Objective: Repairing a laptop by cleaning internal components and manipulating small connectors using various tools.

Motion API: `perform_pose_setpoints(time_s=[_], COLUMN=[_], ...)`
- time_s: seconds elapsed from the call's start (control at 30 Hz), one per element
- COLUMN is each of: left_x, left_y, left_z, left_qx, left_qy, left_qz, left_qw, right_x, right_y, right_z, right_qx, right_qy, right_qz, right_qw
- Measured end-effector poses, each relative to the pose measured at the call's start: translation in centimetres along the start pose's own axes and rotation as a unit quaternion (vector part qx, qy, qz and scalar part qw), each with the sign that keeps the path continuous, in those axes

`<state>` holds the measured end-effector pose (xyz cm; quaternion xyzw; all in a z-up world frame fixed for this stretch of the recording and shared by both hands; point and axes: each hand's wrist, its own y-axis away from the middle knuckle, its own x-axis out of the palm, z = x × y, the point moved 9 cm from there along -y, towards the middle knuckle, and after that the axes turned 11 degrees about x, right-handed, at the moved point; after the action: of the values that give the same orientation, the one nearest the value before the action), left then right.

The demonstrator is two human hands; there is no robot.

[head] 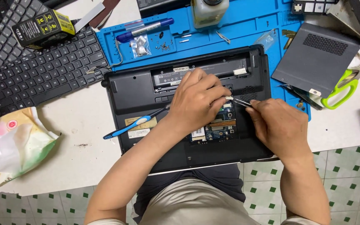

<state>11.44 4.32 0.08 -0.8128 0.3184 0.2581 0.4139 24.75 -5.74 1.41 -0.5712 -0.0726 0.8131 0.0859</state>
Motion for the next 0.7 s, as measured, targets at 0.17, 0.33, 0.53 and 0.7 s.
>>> perform_pose_setpoints(time_s=[0.17, 0.33, 0.53, 0.7], left_x=[0.0, -0.1, 0.2, 1.7], left_y=[0.4, 0.8, 1.1, 1.5], left_z=[0.4, 0.7, 0.2, 0.8], left_qx=[-0.006, -0.058, -0.077, -0.112], left_qy=[0.033, 0.039, -0.007, -0.02], left_qz=[-0.008, 0.023, 0.064, 0.124], left_qw=[0.999, 0.997, 0.995, 0.986], right_x=[-0.1, -0.1, -0.4, -0.2], right_y=[0.0, 0.3, 0.4, 0.6], right_z=[0.1, 0.2, 0.9, 0.7], right_qx=[-0.011, -0.024, -0.049, -0.047], right_qy=[-0.003, -0.001, 0.028, 0.067], right_qz=[0.005, 0.007, 0.008, 0.012], right_qw=[1.0, 1.0, 0.998, 0.997])
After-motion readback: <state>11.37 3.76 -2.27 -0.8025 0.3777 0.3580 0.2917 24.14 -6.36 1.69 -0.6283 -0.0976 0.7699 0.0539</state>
